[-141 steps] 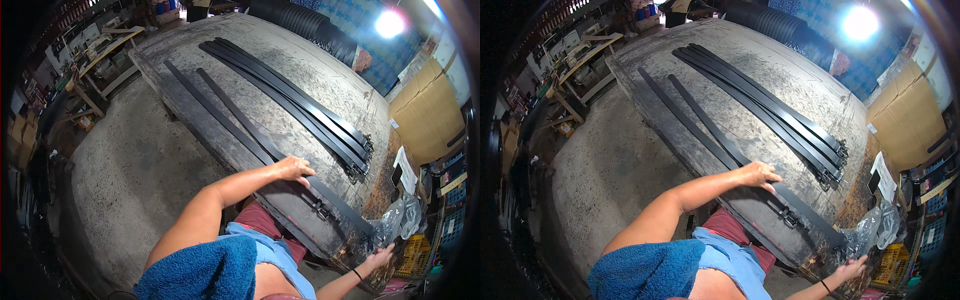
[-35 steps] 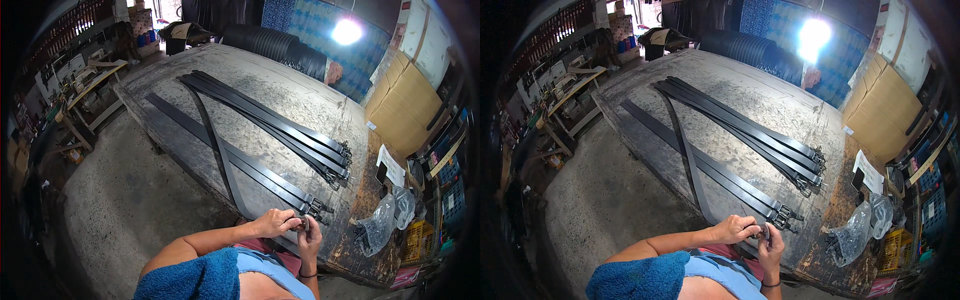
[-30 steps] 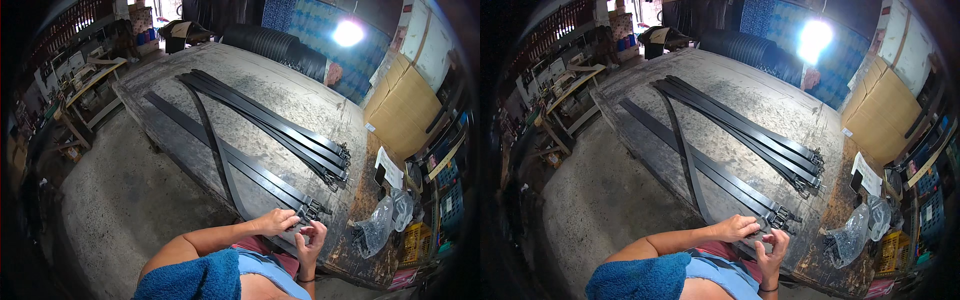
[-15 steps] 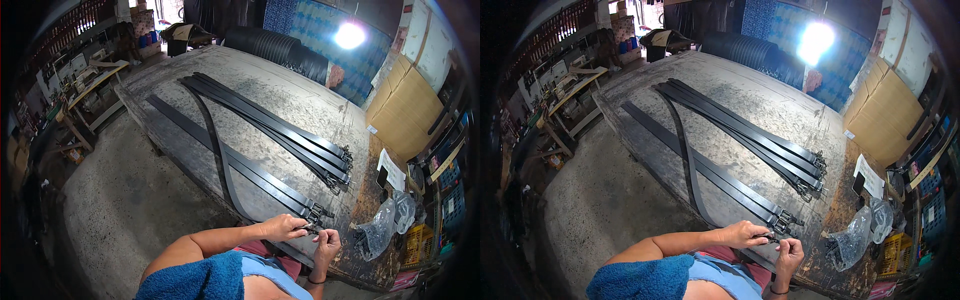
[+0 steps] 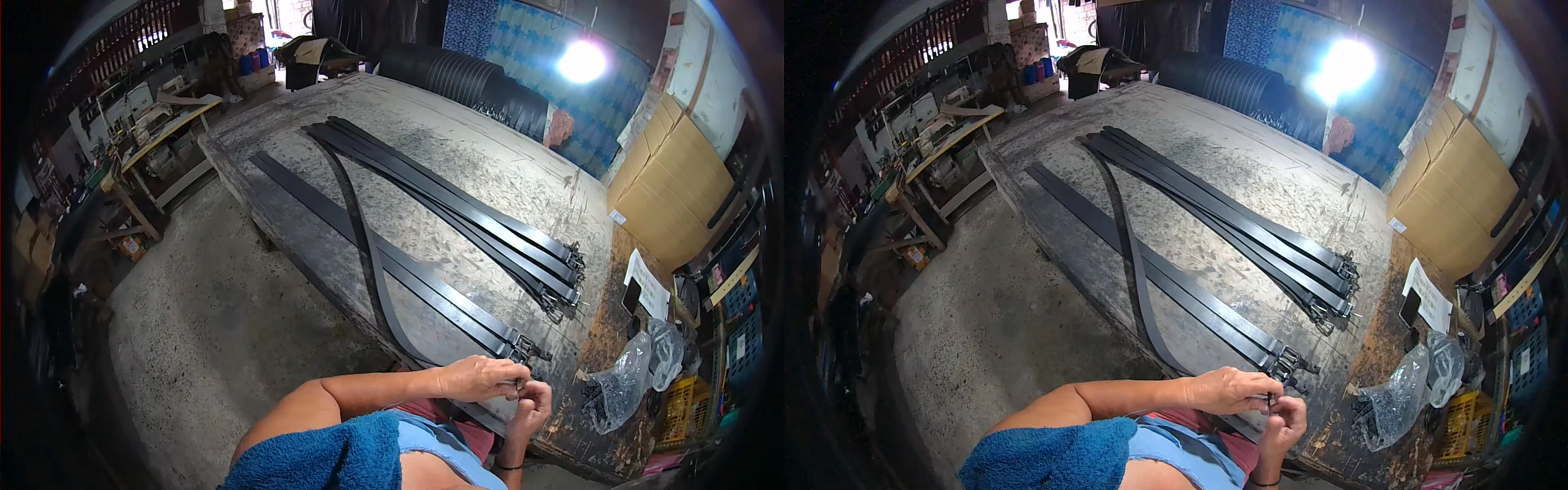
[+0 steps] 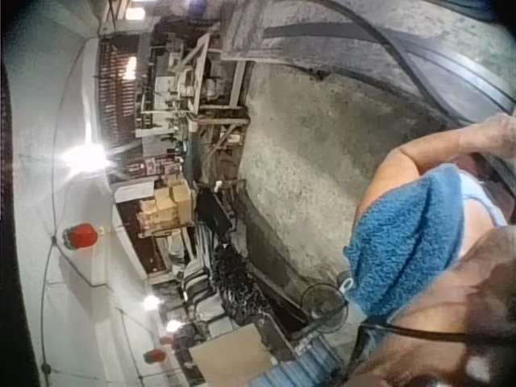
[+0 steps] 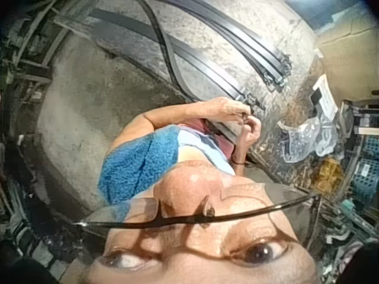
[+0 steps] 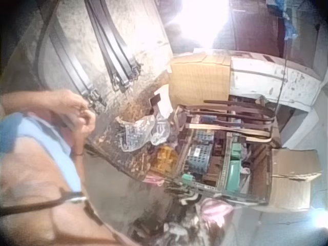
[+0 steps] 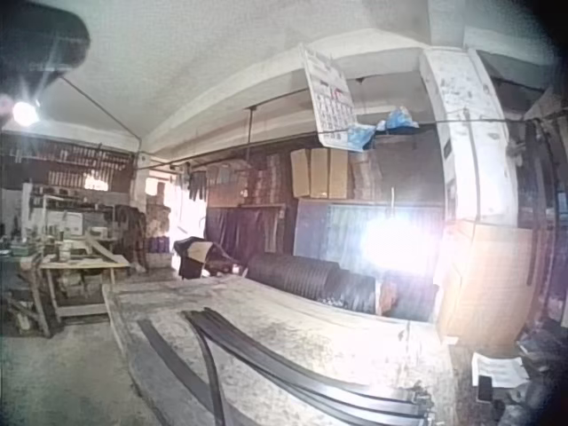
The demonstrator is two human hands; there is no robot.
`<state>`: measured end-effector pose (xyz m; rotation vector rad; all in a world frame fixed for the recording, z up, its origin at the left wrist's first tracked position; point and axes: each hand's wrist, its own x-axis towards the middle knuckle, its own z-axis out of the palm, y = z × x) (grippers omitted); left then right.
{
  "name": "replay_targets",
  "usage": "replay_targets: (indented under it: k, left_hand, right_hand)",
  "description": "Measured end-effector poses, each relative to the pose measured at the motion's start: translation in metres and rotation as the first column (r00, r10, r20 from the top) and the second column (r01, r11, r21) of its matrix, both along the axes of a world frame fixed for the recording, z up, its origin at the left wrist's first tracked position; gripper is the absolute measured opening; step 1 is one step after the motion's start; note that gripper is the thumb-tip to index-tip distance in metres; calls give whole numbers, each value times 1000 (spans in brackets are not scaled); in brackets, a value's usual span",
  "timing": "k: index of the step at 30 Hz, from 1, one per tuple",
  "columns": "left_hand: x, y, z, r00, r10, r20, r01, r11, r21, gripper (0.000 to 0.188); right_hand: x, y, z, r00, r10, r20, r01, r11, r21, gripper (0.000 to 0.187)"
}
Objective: Assembling hardware components (buckles and loops) onto leather belt straps.
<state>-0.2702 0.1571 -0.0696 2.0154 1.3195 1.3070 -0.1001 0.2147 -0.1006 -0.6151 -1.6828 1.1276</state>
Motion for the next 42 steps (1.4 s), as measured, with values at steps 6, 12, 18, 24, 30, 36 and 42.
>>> replay_targets:
  k: [6, 12, 18, 24, 30, 36, 42]
  left_hand:
    - [0, -5, 17, 994, -98, -51, 101, 992, 69, 21]
    - [-11, -1, 27, 989, -29, -144, 26, 999, -21, 18]
    - [-5, 11, 25, 992, 38, 120, -15, 982, -188, 39]
    - [5, 10, 26, 986, 56, -158, -66, 996, -57, 19]
    - [6, 9, 22, 991, 63, -120, -54, 996, 70, 11]
    - [4, 7, 26, 990, 77, -119, -66, 994, 89, 9]
    - [1, 18, 19, 959, 122, -254, -114, 992, 46, 49]
  right_hand:
    - [7, 2, -16, 986, 33, -165, -110, 867, -486, 48]
    - [-24, 15, 37, 987, 122, -104, -154, 899, -410, 23]
    - [-18, 15, 39, 992, 27, -125, -56, 970, -236, 24]
    - [-7, 3, 40, 997, 4, -79, -23, 969, -245, 28]
    - [-9, -2, 39, 996, -69, -51, 66, 996, -60, 17]
    - [-10, -2, 46, 994, -105, -35, 110, 966, 234, 9]
    - [5, 4, 38, 928, -318, -192, 287, 942, -174, 15]
